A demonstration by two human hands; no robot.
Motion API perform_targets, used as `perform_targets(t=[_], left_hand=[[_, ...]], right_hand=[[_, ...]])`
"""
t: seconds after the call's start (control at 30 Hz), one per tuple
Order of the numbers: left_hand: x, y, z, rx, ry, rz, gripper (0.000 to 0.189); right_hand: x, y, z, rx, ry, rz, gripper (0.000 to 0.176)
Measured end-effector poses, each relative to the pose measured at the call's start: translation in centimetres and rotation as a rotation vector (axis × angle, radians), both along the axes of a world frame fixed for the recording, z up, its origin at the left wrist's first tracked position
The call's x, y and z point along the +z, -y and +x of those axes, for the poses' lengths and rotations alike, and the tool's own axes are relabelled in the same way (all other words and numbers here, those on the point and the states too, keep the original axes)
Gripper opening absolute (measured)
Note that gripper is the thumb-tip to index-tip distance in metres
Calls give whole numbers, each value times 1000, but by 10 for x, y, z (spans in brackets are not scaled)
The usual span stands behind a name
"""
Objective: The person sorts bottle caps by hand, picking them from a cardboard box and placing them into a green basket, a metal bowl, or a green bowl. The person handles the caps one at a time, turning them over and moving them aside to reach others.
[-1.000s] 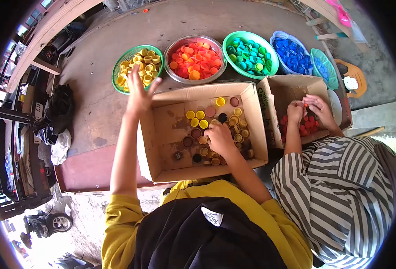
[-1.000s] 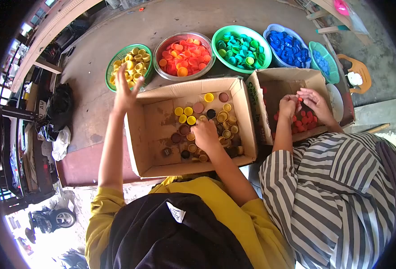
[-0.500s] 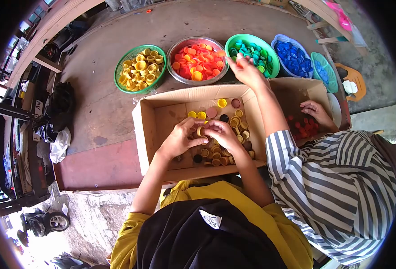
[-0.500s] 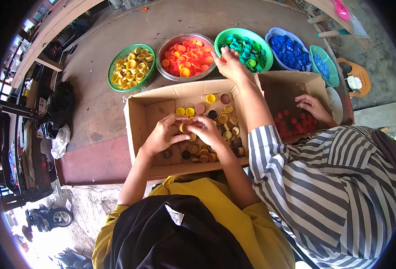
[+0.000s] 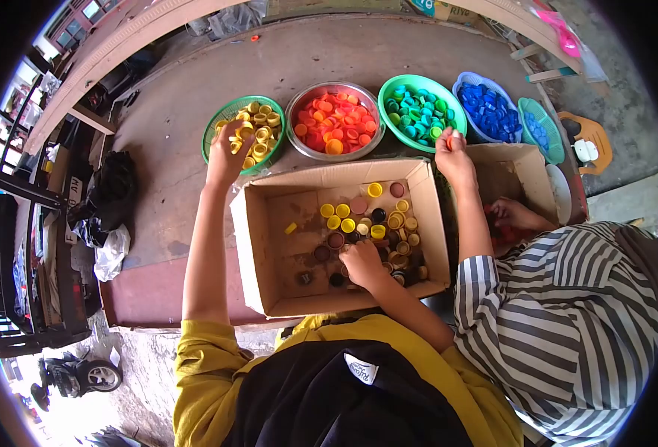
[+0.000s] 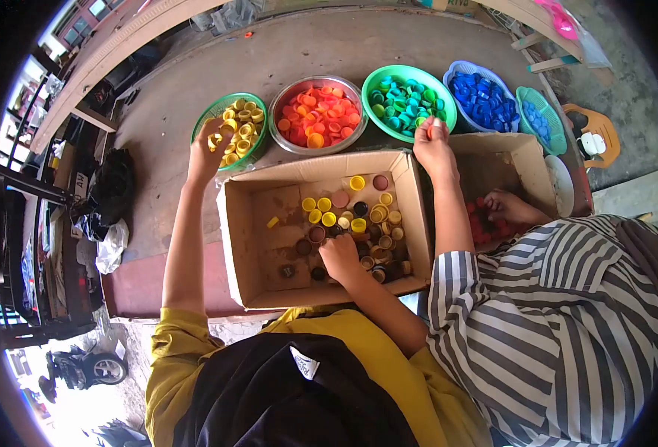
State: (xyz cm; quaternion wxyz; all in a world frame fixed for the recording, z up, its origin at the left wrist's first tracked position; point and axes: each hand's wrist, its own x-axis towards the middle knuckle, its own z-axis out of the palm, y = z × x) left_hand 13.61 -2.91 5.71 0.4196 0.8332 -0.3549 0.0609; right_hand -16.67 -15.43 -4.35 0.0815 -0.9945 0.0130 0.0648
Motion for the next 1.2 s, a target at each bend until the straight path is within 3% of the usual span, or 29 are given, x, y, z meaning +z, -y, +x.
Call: perform_targets(t=[0.03, 0.1, 0.13, 0.23, 0.3, 0.37, 0.43, 0.53, 0.83, 0.9, 0.97, 1.03, 1.1, 1.17, 1.2], left_hand=[[-13, -1, 9, 52, 149, 178, 61], [-40, 2, 14, 151, 249, 212, 78], [-36, 5, 2, 140, 182, 162, 83], [-31, 8, -40, 134, 201, -141, 78], [-7, 6, -98, 80, -21, -146, 70], [-11, -3, -136, -169, -210, -48, 59], [-2, 1, -161, -502, -164, 8, 48], [-14, 3, -178, -562, -206, 25, 36], [-15, 4, -175, -709, -151, -13, 34], [-9, 2, -157, -598, -65, -46, 34], [8, -2, -132, -393, -89, -7, 31], [-8, -4, -89, -201, -161, -148, 28], [2, -6, -53, -59, 11, -113, 25], [-7, -5, -16, 17, 46, -72, 36], [-14, -4, -6, 56, 28, -35, 57]], right_hand=[[-2, 1, -1, -2, -13, 3, 7], [-7, 3, -2, -5, -38, 8, 4], [-6, 5, -3, 4, -56, 16, 4], [3, 10, -2, -66, 43, 210, 5], [13, 15, 2, -195, 132, 502, 7], [28, 20, 7, -340, 203, 863, 10], [50, 27, 12, -404, 124, 1019, 13], [56, 32, 16, -417, 130, 1184, 12], [46, 37, 3, -389, 131, 1291, 17], [69, 39, -6, -239, 53, 835, 23], [53, 38, -17, -118, 26, 182, 26], [43, 33, -24, -85, -35, 104, 30], [38, 29, -26, -49, 22, 24, 20], [35, 26, -23, -22, 3, -18, 20], [33, 25, -22, -11, -11, -38, 20]])
